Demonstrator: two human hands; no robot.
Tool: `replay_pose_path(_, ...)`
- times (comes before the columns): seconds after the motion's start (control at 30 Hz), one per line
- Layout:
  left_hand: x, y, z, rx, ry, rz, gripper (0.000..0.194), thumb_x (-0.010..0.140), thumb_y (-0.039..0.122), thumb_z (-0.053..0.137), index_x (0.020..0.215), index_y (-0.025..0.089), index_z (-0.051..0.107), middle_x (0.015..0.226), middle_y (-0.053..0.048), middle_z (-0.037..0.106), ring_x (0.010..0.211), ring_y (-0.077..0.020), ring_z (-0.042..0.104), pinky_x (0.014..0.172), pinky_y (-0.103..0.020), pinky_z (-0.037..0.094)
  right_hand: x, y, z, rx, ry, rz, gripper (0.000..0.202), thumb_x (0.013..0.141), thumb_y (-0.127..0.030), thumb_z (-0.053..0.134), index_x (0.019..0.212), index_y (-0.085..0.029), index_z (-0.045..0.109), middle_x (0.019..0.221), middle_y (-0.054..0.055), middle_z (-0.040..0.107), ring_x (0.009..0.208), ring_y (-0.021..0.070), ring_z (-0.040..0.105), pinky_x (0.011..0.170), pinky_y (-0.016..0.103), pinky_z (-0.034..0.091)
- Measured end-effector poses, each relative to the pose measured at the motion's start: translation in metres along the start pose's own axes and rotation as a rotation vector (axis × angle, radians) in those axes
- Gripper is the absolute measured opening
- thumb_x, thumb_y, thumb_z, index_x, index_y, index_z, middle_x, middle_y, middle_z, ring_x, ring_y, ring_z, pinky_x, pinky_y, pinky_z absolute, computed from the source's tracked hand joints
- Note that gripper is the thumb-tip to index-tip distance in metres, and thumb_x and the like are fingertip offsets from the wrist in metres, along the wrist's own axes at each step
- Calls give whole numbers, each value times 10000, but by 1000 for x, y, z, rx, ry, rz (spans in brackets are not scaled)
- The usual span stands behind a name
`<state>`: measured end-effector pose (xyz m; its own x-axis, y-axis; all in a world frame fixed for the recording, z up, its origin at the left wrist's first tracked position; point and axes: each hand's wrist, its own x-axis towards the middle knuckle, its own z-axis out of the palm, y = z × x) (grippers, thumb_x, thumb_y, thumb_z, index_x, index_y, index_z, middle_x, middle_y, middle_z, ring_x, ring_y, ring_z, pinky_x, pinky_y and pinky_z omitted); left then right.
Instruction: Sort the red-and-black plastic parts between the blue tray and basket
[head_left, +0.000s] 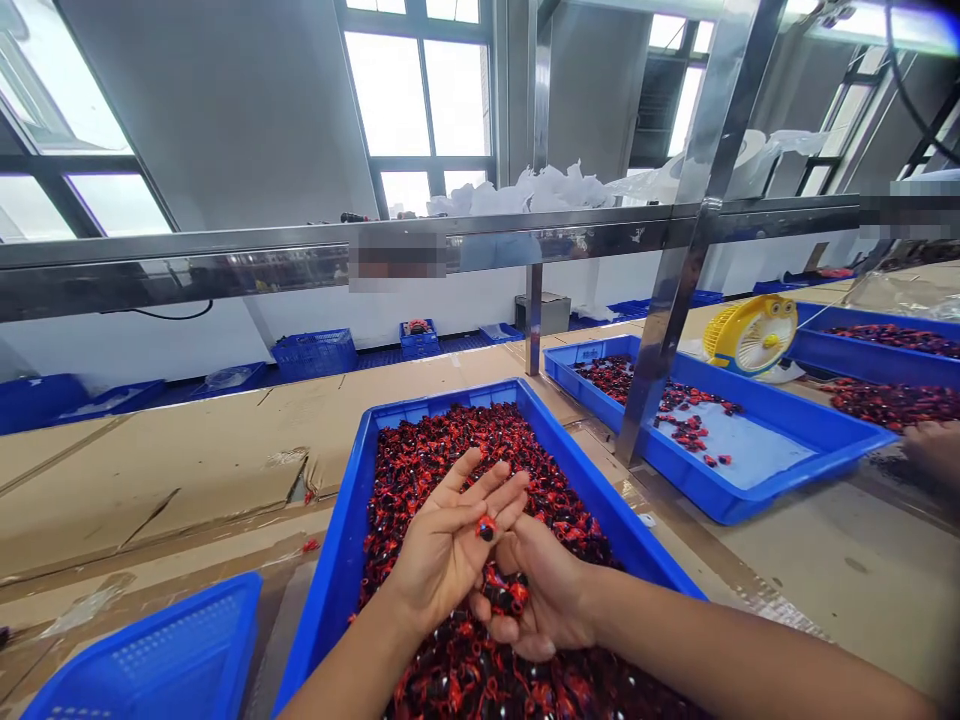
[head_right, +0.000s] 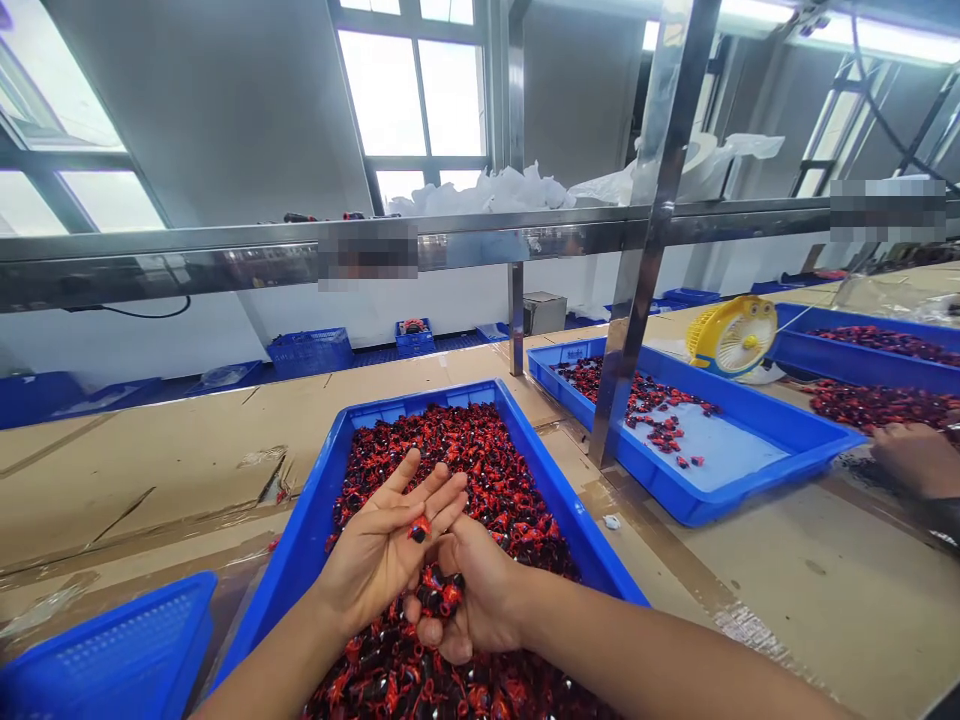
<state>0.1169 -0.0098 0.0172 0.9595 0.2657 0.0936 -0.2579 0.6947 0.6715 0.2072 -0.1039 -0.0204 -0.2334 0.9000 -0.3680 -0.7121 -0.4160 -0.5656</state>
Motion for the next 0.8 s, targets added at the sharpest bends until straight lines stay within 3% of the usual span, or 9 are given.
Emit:
replay_pose_path(0.13, -2, 7, 2, 323, -108, 148, 349, 881, 168, 425, 1226, 169, 478, 1284, -143, 575, 1297, -272, 456, 1136, -461, 273, 6, 1, -2, -27, 26, -94, 631, 900, -675, 195, 866, -155, 552, 669, 51, 612, 438, 159, 594, 274, 248, 474)
replay_pose_path(0.2, 1, 14, -4, 644, -1, 273, 377, 906, 309, 363, 1237, 176, 483, 1305, -135, 557, 1284, -258, 463, 1114, -431, 305, 8, 1, -4, -31, 60, -156, 545, 921, -626, 271, 875, -166, 558, 678, 32, 591, 449, 138, 576, 289, 226, 470)
replay_pose_path(0.3, 8, 14, -25, 1022, 294, 360, 390, 905, 436, 341, 1151, 198, 526, 1279, -112, 558, 1233, -261, 481, 1086, -438, 304, 3, -8, -8, -18, 124, -225, 362, 924, -487, 430, 830, -162, 561, 636, -20, 515, 375, 64, 437, 242, 124, 302)
replay_pose_path(0.37, 9, 1, -38, 1153, 394, 266, 387, 866, 494, 416, 1030, 187, 585, 1173, -134, 598, 1180, -316, 492, 1067, -512, 273, -6, -19, -13, -13, 177, -288, 269, 907, -402, 494, 795, -164, 549, 623, -44, 476, 343, 30, 334, 233, 102, 185)
replay_pose_path(0.47, -4, -34, -45, 1357, 374, 95, 467, 668, 598, 645, 832, 160, 651, 1046, -197, 616, 1127, -444, 479, 1014, -616, 242, -20, -35, -20, -41, 251, -386, 242, 903, -366, 506, 762, -171, 533, 613, -54, 450, 338, 24, 277, 238, 110, 140)
replay_pose_path(0.53, -18, -58, -40, 1462, 367, 66, 683, 535, 676, 711, 978, 158, 661, 1192, -234, 551, 1206, -507, 378, 1022, -656, 170, -25, -42, -20, -87, 292, -441, 242, 903, -368, 507, 753, -179, 527, 606, -56, 442, 340, 27, 275, 241, 113, 144)
replay_pose_path(0.63, -32, -80, -29, 1586, 356, 33, 1051, 275, 714, 788, 1124, 110, 642, 1225, -307, 517, 1176, -584, 355, 975, -708, 178, -23, -43, -10, -187, 320, -448, 237, 900, -363, 514, 740, -187, 520, 585, -56, 436, 327, 27, 253, 241, 118, 141)
replay_pose_path(0.7, -36, -87, -25, 1773, 229, -67, 1061, 426, 794, 684, 1227, 104, 591, 1194, -318, 544, 1139, -554, 423, 925, -686, 272, -15, -42, 2, -256, 308, -408, 231, 893, -360, 526, 738, -189, 524, 561, -58, 428, 314, 26, 230, 238, 123, 132)
replay_pose_path(0.8, -38, -97, -19, 1690, 171, -166, 837, 657, 675, 620, 1330, 189, 518, 1093, -273, 631, 988, -429, 595, 788, -561, 418, 12, -37, 31, -472, 304, -335, 237, 878, -395, 544, 752, -194, 537, 573, -55, 437, 317, 28, 247, 241, 125, 135)
